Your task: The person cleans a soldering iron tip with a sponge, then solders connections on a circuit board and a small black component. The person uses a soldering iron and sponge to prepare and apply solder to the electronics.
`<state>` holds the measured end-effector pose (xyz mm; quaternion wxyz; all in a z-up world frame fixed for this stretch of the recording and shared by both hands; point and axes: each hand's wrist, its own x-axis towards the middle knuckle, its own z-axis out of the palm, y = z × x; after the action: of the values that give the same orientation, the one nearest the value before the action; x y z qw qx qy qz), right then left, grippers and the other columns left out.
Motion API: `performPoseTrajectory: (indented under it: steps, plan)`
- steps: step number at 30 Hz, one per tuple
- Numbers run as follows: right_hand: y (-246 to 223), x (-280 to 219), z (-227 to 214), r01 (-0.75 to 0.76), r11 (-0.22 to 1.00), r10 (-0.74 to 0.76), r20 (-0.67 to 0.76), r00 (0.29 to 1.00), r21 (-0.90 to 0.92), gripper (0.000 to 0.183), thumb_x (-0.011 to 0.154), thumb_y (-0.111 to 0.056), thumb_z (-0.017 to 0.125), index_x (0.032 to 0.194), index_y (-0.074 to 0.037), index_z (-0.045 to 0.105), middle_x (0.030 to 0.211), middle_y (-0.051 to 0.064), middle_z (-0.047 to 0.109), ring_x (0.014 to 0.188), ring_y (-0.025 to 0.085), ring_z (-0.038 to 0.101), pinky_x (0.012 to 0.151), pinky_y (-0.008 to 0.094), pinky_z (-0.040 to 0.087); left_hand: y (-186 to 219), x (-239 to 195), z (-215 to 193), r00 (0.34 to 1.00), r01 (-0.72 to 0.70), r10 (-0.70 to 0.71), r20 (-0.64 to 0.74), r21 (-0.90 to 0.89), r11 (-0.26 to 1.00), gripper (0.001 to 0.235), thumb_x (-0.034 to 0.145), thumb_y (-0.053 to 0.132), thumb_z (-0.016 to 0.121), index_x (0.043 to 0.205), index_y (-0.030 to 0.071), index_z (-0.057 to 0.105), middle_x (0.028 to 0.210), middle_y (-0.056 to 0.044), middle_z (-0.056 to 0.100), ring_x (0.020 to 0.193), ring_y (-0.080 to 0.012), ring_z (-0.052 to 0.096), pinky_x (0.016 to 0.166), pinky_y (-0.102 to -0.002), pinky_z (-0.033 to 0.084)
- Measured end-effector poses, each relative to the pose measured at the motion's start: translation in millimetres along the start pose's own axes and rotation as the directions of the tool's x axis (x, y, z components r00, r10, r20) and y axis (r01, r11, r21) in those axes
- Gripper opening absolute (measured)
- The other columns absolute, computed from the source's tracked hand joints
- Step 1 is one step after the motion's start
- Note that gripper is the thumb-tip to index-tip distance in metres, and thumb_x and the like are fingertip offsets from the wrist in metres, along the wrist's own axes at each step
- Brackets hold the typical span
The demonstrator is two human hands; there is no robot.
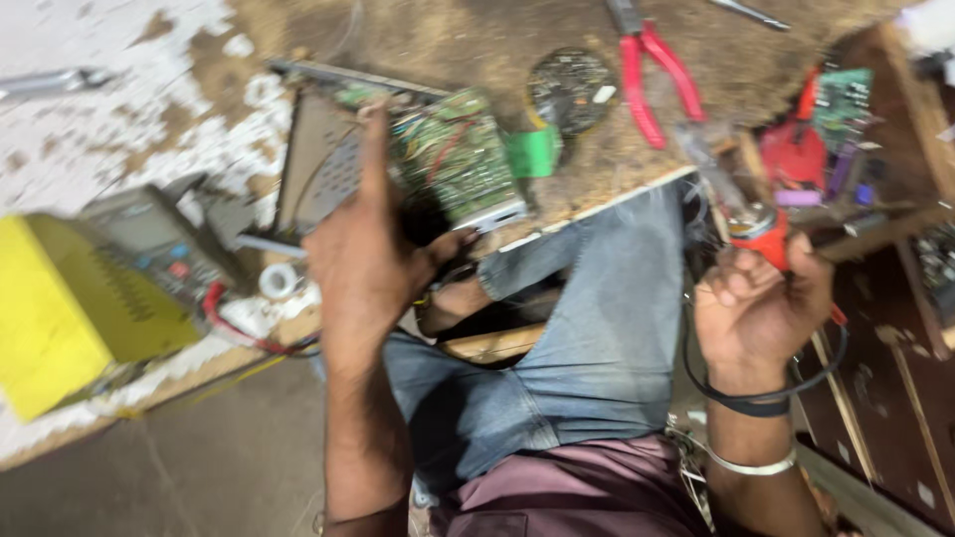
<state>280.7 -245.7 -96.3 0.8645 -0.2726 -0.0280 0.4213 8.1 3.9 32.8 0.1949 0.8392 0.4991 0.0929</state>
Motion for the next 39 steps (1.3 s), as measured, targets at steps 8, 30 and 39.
performPoseTrajectory:
  steps: [8, 30, 39]
  plan:
    - [4, 7, -4, -0.065, 0.998, 0.065, -0.046, 0.997, 0.009, 0.027, 0.111, -0.028, 0.061, 0.112, -0.001, 0.062, 0.086, 0.008, 0.065, 0.067, 0.012, 0.059, 0.058, 0.020, 0.048, 22, -33, -12, 0.901, -0.204, 0.232, -0.367, 0.113, 0.972, 0.101, 0.078, 0.035, 0.087, 0.157, 0.005, 0.031, 0.092, -0.014, 0.063, 0.080, -0.0351, 0.063, 0.067, -0.046, 0.049]
    - [-8, -9, -17, -0.117, 0.984, 0.124, -0.042, 0.991, 0.136, 0.028, 0.110, -0.030, 0.063, 0.104, -0.002, 0.061, 0.081, 0.005, 0.062, 0.064, 0.010, 0.057, 0.056, 0.020, 0.048, 108, -8, 146, 0.932, -0.053, -0.061, -0.356, -0.304, 0.951, 0.049, 0.107, 0.035, 0.060, 0.144, 0.006, 0.048, 0.061, -0.009, 0.064, 0.044, -0.0268, 0.061, 0.041, -0.042, 0.046]
    - [-29, -9, -33, -0.145, 0.974, 0.146, 0.006, 0.989, 0.175, 0.039, 0.106, -0.035, 0.062, 0.117, 0.002, 0.059, 0.081, 0.004, 0.059, 0.067, 0.010, 0.055, 0.057, 0.018, 0.049, 127, 9, 130, 0.984, 0.032, -0.079, -0.157, -0.283, 0.958, 0.070, 0.106, 0.031, 0.051, 0.154, -0.014, 0.027, 0.049, -0.009, 0.062, 0.041, -0.0310, 0.064, 0.038, -0.045, 0.049]
